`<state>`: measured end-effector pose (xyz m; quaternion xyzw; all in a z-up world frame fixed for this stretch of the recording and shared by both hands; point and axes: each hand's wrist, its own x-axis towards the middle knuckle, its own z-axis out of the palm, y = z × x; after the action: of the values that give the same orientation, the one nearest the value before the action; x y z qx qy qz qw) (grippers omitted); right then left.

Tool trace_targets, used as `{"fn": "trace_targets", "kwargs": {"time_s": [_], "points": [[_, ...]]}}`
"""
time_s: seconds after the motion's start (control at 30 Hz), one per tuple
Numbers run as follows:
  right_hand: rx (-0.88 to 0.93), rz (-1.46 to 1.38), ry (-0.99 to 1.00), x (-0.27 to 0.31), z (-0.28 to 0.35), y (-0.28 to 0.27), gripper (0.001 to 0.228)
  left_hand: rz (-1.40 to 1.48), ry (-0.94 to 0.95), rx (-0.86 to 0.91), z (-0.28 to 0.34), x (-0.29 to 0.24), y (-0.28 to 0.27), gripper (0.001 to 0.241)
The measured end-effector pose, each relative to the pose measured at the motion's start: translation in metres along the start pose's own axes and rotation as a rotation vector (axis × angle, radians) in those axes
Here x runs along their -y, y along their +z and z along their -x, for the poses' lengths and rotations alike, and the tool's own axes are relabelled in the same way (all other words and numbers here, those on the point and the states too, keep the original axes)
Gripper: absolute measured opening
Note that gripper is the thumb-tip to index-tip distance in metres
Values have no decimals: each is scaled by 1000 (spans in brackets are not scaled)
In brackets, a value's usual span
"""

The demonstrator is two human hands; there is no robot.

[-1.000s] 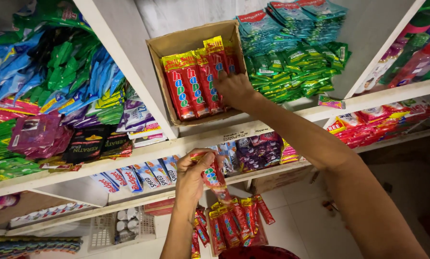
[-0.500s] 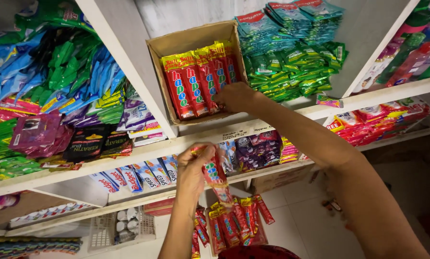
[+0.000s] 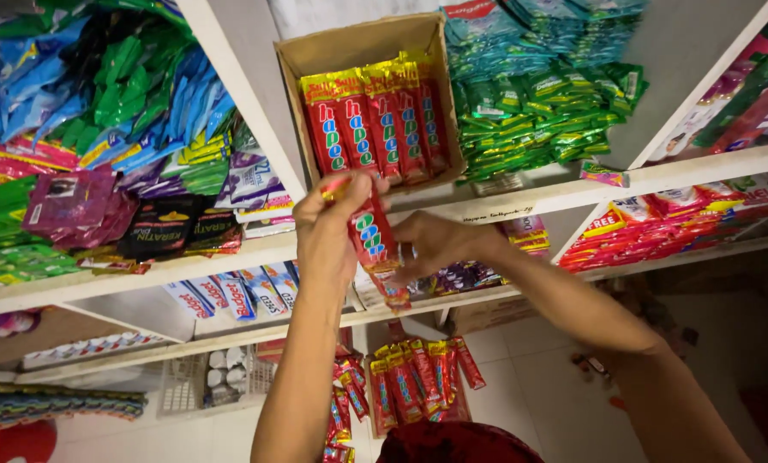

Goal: Organizing small packaged snacks on store shelves, picking up fallen items, and arranging them neatly in a box.

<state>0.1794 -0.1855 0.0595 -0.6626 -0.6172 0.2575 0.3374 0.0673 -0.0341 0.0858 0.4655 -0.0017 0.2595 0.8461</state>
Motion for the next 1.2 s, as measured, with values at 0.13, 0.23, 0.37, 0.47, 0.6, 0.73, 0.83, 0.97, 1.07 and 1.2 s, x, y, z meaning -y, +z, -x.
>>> {"fn": "trace_targets", "kwargs": {"time_s": [0.13,0.23,0.37,0.47,0.6,0.73,0.83,0.97,1.07,1.2], "points": [[-132,-60,58,-50,-13,34,27,-9,-15,-30,-10,-6,11,16],[-182,-231,19,-56,-19,37,23,4,10,8,-11,-8,5,18],[-256,-413,-46,-23,-16,25,20,-134,11,58,6,-8,-19,28],[-275,-565,75,-10,-15,16,16,-137,-68,-10,23,17,-53,32],[-319,-651,61,-5,-13,12,14,-237,-193,44,51,61,-102,26],[-285,-706,16,6,-19,9,13,-220,-122,83,64,53,-98,20],[-318,-768,-1,17,-22,10,11,-200,-110,52,70,36,-84,14],[-332,-983,-17,24,-22,10,11,-150,-1,56,74,26,-71,11],[-327,-1091,79,22,-21,12,12,-48,29,20,74,28,-67,9],[-280,-1171,160,2,-16,22,18,68,81,-39,72,37,-72,13]]}}
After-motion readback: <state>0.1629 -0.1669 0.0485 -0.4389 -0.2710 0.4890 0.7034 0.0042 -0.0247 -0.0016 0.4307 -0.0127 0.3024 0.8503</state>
